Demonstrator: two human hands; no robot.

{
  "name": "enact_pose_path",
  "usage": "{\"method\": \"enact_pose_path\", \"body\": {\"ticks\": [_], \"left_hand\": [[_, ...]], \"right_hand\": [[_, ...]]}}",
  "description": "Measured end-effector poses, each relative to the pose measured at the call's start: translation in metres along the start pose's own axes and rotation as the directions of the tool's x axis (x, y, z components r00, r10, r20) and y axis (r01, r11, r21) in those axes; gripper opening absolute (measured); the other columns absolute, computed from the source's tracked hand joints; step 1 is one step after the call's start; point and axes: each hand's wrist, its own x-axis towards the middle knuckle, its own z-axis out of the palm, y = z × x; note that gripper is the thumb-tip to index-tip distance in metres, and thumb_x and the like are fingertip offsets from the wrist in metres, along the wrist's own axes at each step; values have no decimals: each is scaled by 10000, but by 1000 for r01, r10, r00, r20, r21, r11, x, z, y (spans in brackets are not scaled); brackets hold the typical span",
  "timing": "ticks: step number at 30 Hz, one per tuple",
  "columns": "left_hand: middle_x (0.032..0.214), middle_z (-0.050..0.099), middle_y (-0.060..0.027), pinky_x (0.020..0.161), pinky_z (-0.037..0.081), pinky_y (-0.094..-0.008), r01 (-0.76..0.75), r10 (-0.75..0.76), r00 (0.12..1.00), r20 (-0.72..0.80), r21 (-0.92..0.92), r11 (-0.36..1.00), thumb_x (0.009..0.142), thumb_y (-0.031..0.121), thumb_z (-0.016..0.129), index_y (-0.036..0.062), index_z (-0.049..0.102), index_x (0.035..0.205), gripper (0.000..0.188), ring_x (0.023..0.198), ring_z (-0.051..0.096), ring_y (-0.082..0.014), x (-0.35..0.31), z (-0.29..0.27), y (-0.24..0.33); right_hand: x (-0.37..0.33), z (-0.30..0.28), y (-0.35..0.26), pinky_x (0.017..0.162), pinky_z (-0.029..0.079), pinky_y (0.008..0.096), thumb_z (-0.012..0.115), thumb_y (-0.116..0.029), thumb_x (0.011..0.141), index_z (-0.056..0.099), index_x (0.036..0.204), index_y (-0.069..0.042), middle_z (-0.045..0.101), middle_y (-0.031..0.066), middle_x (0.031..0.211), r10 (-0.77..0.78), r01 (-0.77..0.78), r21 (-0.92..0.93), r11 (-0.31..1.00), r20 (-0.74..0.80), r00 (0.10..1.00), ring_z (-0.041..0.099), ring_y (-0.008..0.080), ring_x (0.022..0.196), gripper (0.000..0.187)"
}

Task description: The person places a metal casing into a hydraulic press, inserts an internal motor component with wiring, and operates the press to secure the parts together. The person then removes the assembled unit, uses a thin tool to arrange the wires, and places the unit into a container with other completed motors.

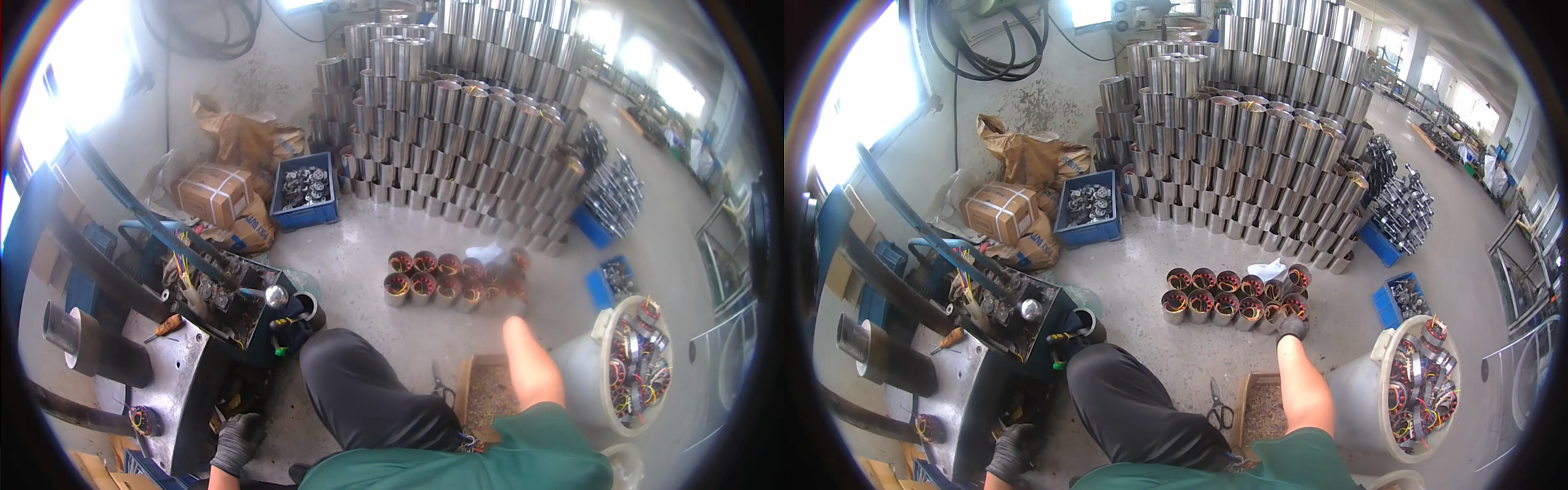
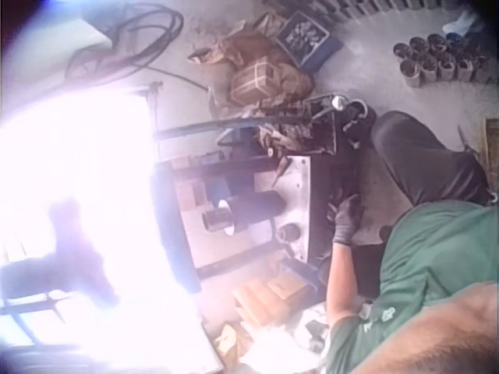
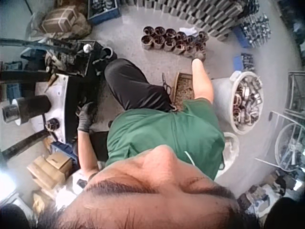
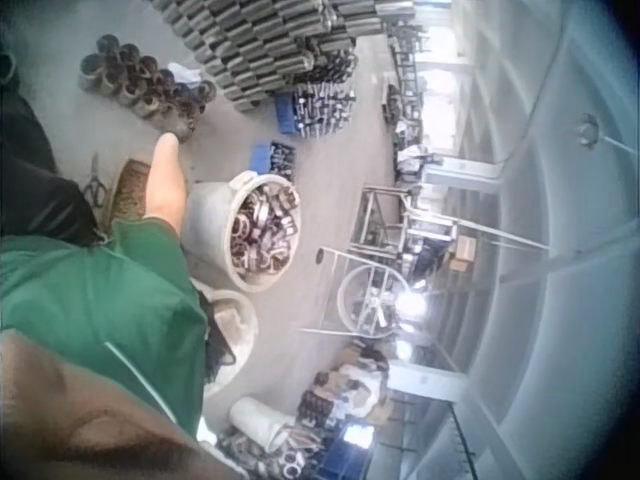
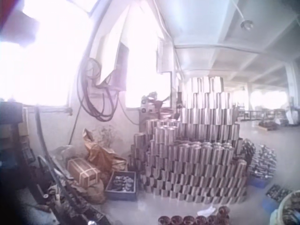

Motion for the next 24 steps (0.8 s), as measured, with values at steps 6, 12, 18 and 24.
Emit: {"method": "enact_pose_path", "body": {"ticks": [6,12,18,24], "left_hand": [[993,691,-166,863,525,-478,178,-165,983,-86,180,967,850,316,683,127,704,1067,289,964,667,-363,-41,-47,39],[1063,691,-160,885,524,-467,77,-58,996,-73,290,954,856,347,694,126,692,1105,333,1001,664,-371,-43,-27,-4],[1242,633,-169,1022,444,-473,292,-275,945,-176,78,953,894,393,677,143,627,1278,460,1188,574,-372,-52,-68,50],[1011,663,-120,808,543,-436,195,-17,796,-605,229,954,817,193,762,117,663,1097,306,960,658,-322,-41,-88,37]], "right_hand": [[-70,96,-36,632,559,446,657,-198,831,684,1091,-11,715,189,937,436,-504,163,848,325,839,705,317,752,322],[-33,36,-91,578,510,368,629,-297,909,663,968,-46,628,74,732,415,-567,419,710,402,816,615,225,631,260],[-71,-64,-299,722,462,329,542,-467,987,620,1061,-180,593,0,894,265,-895,445,-32,867,422,563,159,833,306],[-66,-179,-504,804,479,333,594,-435,955,573,1222,-115,627,16,999,-11,-776,388,497,897,442,600,175,874,417]]}}
